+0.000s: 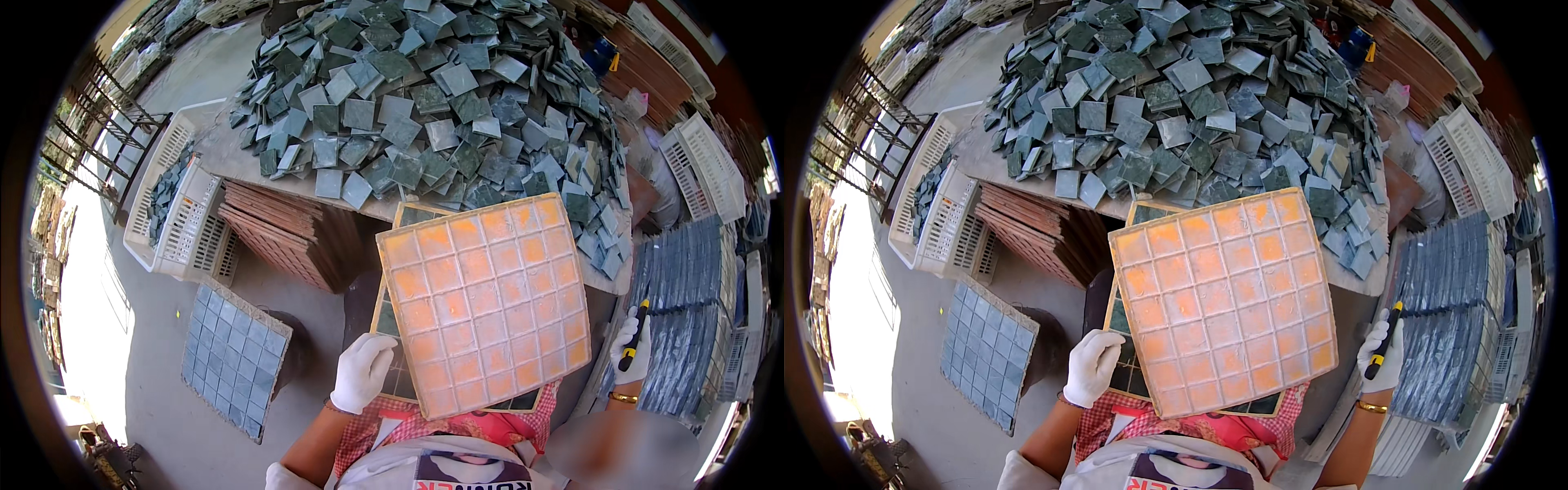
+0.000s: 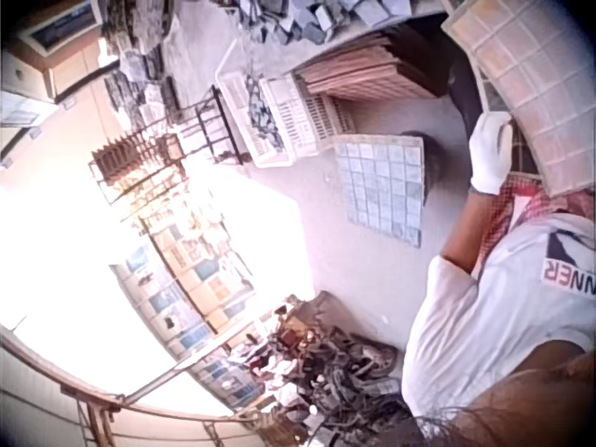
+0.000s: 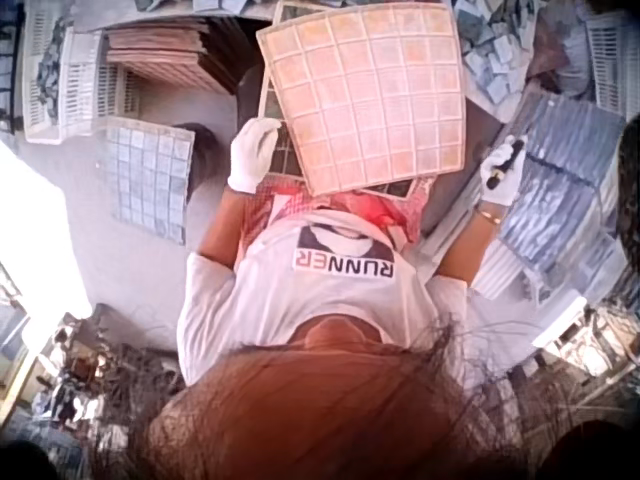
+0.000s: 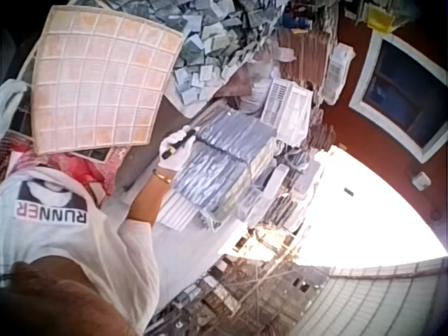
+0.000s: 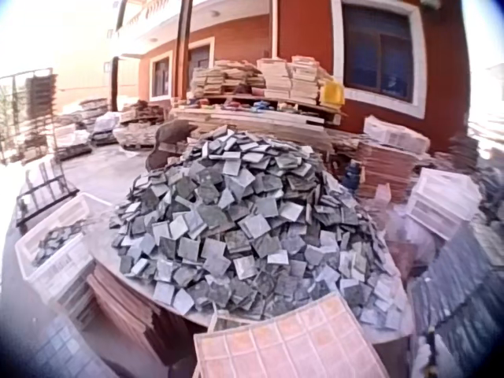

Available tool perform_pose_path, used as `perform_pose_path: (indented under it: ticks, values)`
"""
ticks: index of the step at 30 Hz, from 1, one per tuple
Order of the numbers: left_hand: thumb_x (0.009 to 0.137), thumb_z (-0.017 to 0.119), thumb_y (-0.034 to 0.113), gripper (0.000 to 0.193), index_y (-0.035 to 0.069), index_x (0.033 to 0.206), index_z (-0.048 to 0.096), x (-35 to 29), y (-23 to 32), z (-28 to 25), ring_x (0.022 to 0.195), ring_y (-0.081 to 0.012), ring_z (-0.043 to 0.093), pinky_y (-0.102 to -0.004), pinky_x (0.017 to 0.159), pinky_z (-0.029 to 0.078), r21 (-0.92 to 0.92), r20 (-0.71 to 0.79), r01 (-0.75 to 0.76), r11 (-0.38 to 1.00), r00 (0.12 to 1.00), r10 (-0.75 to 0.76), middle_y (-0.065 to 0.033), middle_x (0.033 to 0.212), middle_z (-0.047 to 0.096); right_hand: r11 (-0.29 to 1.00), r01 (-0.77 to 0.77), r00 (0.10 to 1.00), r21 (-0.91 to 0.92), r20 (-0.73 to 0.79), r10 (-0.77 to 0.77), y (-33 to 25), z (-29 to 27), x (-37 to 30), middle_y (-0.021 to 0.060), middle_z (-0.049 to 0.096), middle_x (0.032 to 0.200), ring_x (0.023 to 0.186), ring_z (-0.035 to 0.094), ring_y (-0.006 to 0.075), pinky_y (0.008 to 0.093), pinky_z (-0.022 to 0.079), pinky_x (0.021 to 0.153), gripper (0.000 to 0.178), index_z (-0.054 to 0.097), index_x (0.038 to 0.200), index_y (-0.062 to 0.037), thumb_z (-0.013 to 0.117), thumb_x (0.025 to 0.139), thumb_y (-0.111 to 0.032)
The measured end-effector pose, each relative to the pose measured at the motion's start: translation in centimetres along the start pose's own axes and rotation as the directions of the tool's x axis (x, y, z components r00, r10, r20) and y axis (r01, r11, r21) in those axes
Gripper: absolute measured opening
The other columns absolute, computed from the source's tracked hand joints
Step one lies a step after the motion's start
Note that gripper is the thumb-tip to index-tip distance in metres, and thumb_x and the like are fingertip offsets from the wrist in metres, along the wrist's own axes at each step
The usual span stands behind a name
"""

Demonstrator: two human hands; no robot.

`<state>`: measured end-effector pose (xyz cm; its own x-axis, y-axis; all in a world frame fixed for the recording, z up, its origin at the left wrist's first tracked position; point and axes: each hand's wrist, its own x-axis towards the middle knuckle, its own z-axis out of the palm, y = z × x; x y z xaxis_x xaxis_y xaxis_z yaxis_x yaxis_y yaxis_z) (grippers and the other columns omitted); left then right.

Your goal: The person uses a utility knife to score and separate tiles on a grid board, then flips the board to reveal the tiles. They place the board down and begin arranging small square tiles from a pile onto the grid board.

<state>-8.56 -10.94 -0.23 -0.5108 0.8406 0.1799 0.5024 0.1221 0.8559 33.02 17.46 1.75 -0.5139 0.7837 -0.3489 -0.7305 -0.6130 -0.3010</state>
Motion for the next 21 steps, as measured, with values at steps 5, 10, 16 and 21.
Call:
perform_pose_path:
  ticks: [5, 10, 16, 21]
  values:
    - [0.078, 0.066, 0.004, 0.008, 0.004, 0.086, 0.064, -1.1, 0.2, 0.3, 0.07, -0.0287, 0.062, -0.0354, 0.061, 0.049, 0.102, 0.099, -0.036, 0.994, 0.995, 0.026, -0.0109, 0.077, 0.062, 0.943, 0.111, 0.963, -0.315, -0.201, -0.18, 5.4, 2.4, -4.4, 0.0042, 0.06, 0.095, 0.071, 0.062, 0.0122, 0.0269, 0.055, 0.063, 0.043, 0.044, 0.135, -0.0095, 0.047, 0.1, -0.033]
    - [0.074, 0.07, 0.006, 0.011, 0.006, 0.083, 0.063, -2.4, 1.1, 2.2, 0.068, -0.0268, 0.061, -0.0355, 0.062, 0.05, 0.113, 0.217, -0.247, 0.962, 0.951, 0.218, -0.0089, 0.077, 0.062, 0.333, -0.036, 0.989, -0.942, -0.082, -0.125, 12.1, 6.3, -7.1, 0.0093, 0.062, 0.088, 0.068, 0.061, 0.0126, 0.0266, 0.052, 0.059, 0.056, 0.033, 0.145, -0.0058, 0.048, 0.091, -0.012]
    - [0.077, 0.066, 0.003, 0.016, 0.004, 0.093, 0.063, -2.3, 0.8, 3.2, 0.076, -0.03, 0.061, -0.0363, 0.067, 0.049, 0.186, 0.056, -0.176, 0.967, 0.984, 0.169, -0.0123, 0.087, 0.062, -0.554, 0.325, 0.913, -0.766, 0.1, 0.396, 16.2, 6.6, -6.3, 0.0167, 0.063, 0.085, 0.072, 0.065, 0.0329, 0.0414, 0.052, 0.064, 0.055, 0.041, 0.141, -0.0172, 0.059, 0.089, -0.024]
    - [0.08, 0.063, 0.005, 0.017, 0.005, 0.097, 0.063, -1.9, 0.0, 2.6, 0.084, -0.032, 0.061, -0.0393, 0.072, 0.049, 0.168, 0.09, -0.102, 0.981, 0.992, 0.088, -0.0118, 0.091, 0.062, -0.655, 0.603, 0.768, -0.455, 0.108, 0.632, 18.1, 9.0, -2.2, 0.0114, 0.058, 0.07, 0.052, 0.059, 0.0289, 0.0412, 0.046, 0.044, 0.049, 0.041, 0.139, -0.0234, 0.054, 0.092, -0.029]
